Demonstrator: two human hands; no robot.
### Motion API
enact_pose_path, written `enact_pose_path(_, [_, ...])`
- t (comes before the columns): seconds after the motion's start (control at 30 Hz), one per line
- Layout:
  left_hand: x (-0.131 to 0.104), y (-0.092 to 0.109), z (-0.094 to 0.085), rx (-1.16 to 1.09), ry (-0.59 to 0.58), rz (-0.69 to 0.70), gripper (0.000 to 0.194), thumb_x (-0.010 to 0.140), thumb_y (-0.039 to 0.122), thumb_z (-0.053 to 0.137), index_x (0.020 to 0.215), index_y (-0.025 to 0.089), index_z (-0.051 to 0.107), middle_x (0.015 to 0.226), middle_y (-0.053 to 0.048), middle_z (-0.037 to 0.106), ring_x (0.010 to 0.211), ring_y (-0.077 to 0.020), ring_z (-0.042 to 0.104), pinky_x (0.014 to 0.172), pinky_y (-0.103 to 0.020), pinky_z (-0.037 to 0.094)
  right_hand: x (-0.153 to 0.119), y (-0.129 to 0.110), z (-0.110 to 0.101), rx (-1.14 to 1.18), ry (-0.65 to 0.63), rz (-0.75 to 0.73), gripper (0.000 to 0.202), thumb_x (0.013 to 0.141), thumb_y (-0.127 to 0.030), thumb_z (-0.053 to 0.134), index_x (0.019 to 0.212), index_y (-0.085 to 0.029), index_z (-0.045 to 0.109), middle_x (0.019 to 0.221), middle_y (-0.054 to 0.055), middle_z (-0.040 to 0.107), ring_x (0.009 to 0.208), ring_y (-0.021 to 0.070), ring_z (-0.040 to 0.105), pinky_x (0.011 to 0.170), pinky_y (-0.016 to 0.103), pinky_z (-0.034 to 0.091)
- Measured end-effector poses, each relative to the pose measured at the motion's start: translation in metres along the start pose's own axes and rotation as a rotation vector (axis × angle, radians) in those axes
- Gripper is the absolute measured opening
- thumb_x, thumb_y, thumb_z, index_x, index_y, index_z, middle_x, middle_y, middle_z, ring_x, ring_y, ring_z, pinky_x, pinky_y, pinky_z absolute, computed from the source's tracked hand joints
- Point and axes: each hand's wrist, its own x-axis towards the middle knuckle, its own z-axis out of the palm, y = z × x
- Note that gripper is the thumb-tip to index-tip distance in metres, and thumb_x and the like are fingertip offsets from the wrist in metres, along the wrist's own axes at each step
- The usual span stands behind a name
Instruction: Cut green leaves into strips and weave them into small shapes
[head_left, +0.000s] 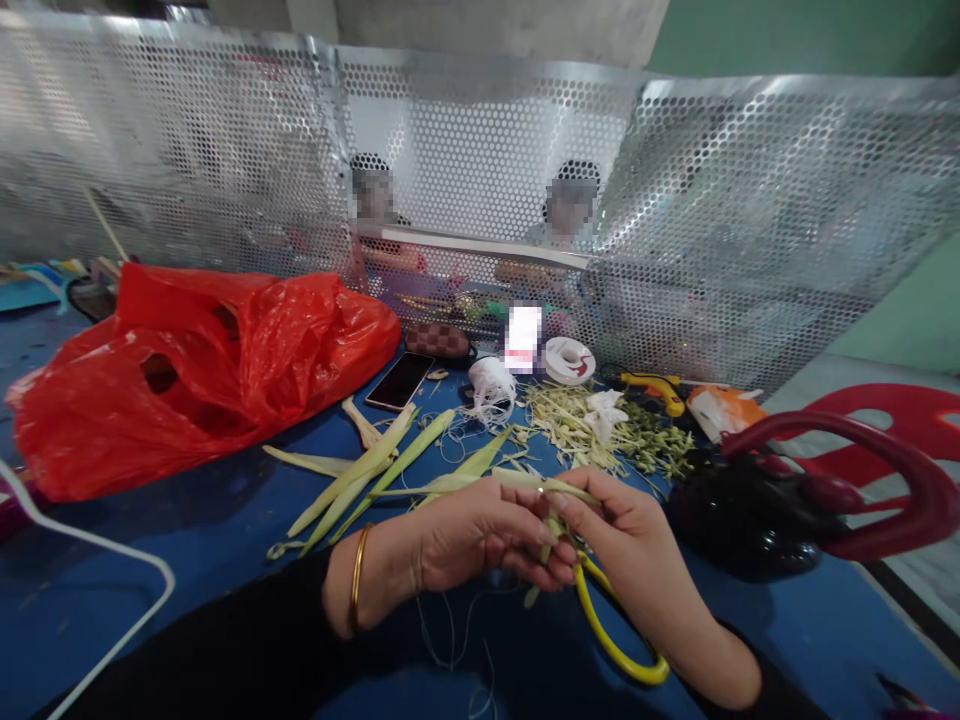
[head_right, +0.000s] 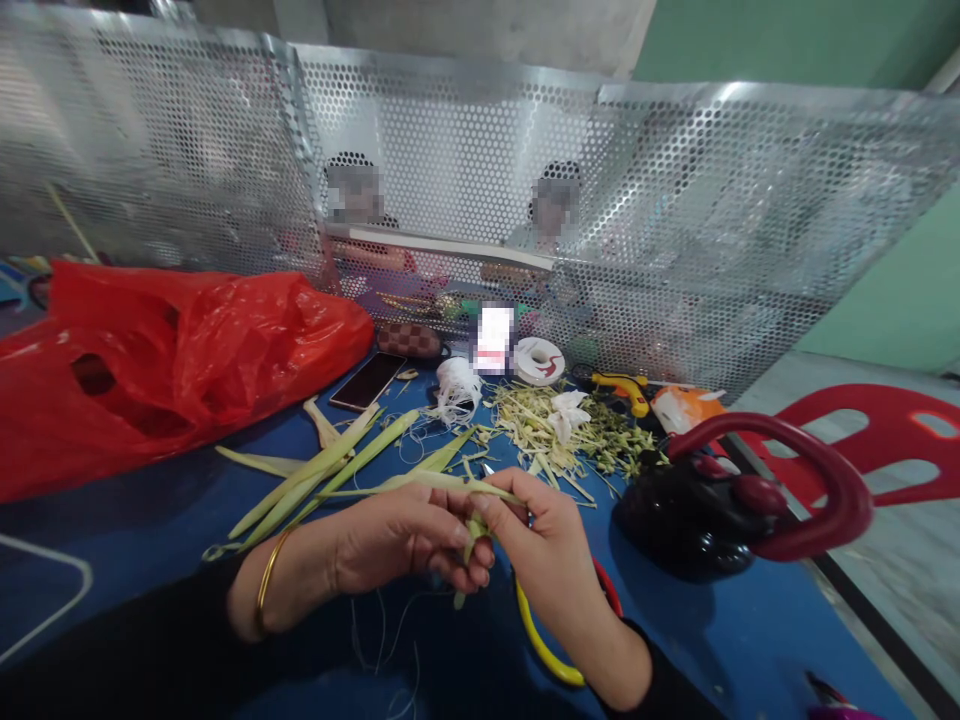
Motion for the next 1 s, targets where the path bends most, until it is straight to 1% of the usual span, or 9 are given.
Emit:
enact_pose_path(0.17, [0.0, -0.001, 0.003, 0.07, 0.041, -0.005, 0.02, 0.068, 0.024, 0.073, 0.082, 0.01, 0.069, 0.077, -0.005, 0.069, 0.067, -0.0122, 0.066, 0.07, -0.025, 0.052, 0.0, 0.004, -0.001, -0.177, 0.111, -0.116, 0.018, 0.08, -0.032, 0.06, 0.08, -0.019, 0.072, 0.066, 0.001, 0.066, 0.056, 0.0143, 0.057, 0.053, 0.024, 0.047])
enact_pose_path(0.23, [0.0, -0.001, 0.003, 0.071, 0.046, -0.004, 0.02, 0.067, 0.025, 0.075, 0.08, 0.011, 0.069, 0.077, -0.005, 0.069, 0.067, -0.0122, 0.066, 0.069, -0.024, 0.053, -0.001, 0.003, -0.002, -0.176, 0.157, -0.157, 0.022, 0.084, -0.034, 0.056, 0.085, -0.019, 0.073, 0.07, 0.002, 0.068, 0.061, 0.0158, 0.06, 0.058, 0.025, 0.049])
enact_pose_path(0.3, [0.0, 0.001, 0.003, 0.067, 0.065, -0.001, 0.02, 0.066, 0.024, 0.076, 0.079, 0.012, 0.068, 0.077, -0.004, 0.069, 0.068, -0.0127, 0.067, 0.067, -0.023, 0.053, -0.001, 0.002, -0.004, -0.159, 0.198, -0.177, 0.026, 0.088, -0.036, 0.053, 0.088, -0.019, 0.073, 0.067, 0.001, 0.067, 0.061, 0.0159, 0.06, 0.057, 0.025, 0.049])
enact_pose_path(0.4, [0.0, 0.003, 0.002, 0.054, 0.09, 0.006, 0.018, 0.066, 0.023, 0.075, 0.077, 0.011, 0.068, 0.075, -0.004, 0.069, 0.068, -0.0127, 0.066, 0.066, -0.023, 0.052, 0.0, -0.001, -0.013, -0.166, 0.24, -0.21, 0.023, 0.087, -0.035, 0.056, 0.092, -0.022, 0.074, 0.067, 0.001, 0.068, 0.063, 0.0177, 0.063, 0.062, 0.028, 0.052])
enact_pose_path(0.47, [-0.001, 0.005, 0.002, 0.039, 0.098, 0.005, 0.017, 0.066, 0.022, 0.075, 0.077, 0.011, 0.068, 0.075, -0.004, 0.069, 0.068, -0.0124, 0.066, 0.067, -0.024, 0.051, 0.003, -0.003, -0.022, -0.198, 0.209, -0.237, 0.018, 0.084, -0.032, 0.06, 0.09, -0.023, 0.074, 0.078, 0.003, 0.072, 0.074, 0.0208, 0.066, 0.071, 0.031, 0.054])
enact_pose_path(0.53, [0.0, 0.006, 0.002, 0.028, 0.106, 0.002, 0.017, 0.066, 0.021, 0.074, 0.079, 0.011, 0.068, 0.075, -0.004, 0.068, 0.067, -0.0124, 0.066, 0.068, -0.026, 0.05, 0.006, -0.004, -0.033, -0.255, 0.147, -0.26, 0.014, 0.083, -0.03, 0.062, 0.086, -0.025, 0.074, 0.086, 0.003, 0.073, 0.081, 0.0222, 0.066, 0.075, 0.031, 0.053])
enact_pose_path(0.7, [0.0, 0.008, 0.001, 0.01, 0.121, 0.014, 0.017, 0.064, 0.02, 0.074, 0.078, 0.011, 0.068, 0.074, -0.004, 0.068, 0.067, -0.0135, 0.065, 0.071, -0.029, 0.05, 0.014, -0.005, -0.056, -0.411, 0.035, -0.31, 0.014, 0.084, -0.033, 0.062, 0.077, -0.024, 0.07, 0.085, 0.003, 0.071, 0.082, 0.0221, 0.065, 0.077, 0.031, 0.051])
enact_pose_path(0.87, [-0.002, 0.009, 0.002, -0.005, 0.113, 0.022, 0.022, 0.062, 0.021, 0.075, 0.08, 0.012, 0.069, 0.073, -0.004, 0.068, 0.066, -0.0137, 0.066, 0.068, -0.028, 0.049, 0.015, -0.014, -0.062, -0.387, -0.105, -0.343, 0.016, 0.087, -0.031, 0.057, 0.074, -0.024, 0.065, 0.087, 0.005, 0.069, 0.088, 0.0232, 0.064, 0.082, 0.032, 0.049])
enact_pose_path(1.0, [-0.002, 0.009, -0.001, -0.006, 0.085, 0.035, 0.019, 0.063, 0.022, 0.074, 0.079, 0.012, 0.07, 0.073, -0.004, 0.068, 0.065, -0.0132, 0.066, 0.065, -0.026, 0.05, 0.013, -0.019, -0.064, -0.299, -0.243, -0.333, 0.017, 0.087, -0.025, 0.055, 0.07, -0.023, 0.061, 0.09, 0.006, 0.067, 0.095, 0.0246, 0.062, 0.086, 0.034, 0.047])
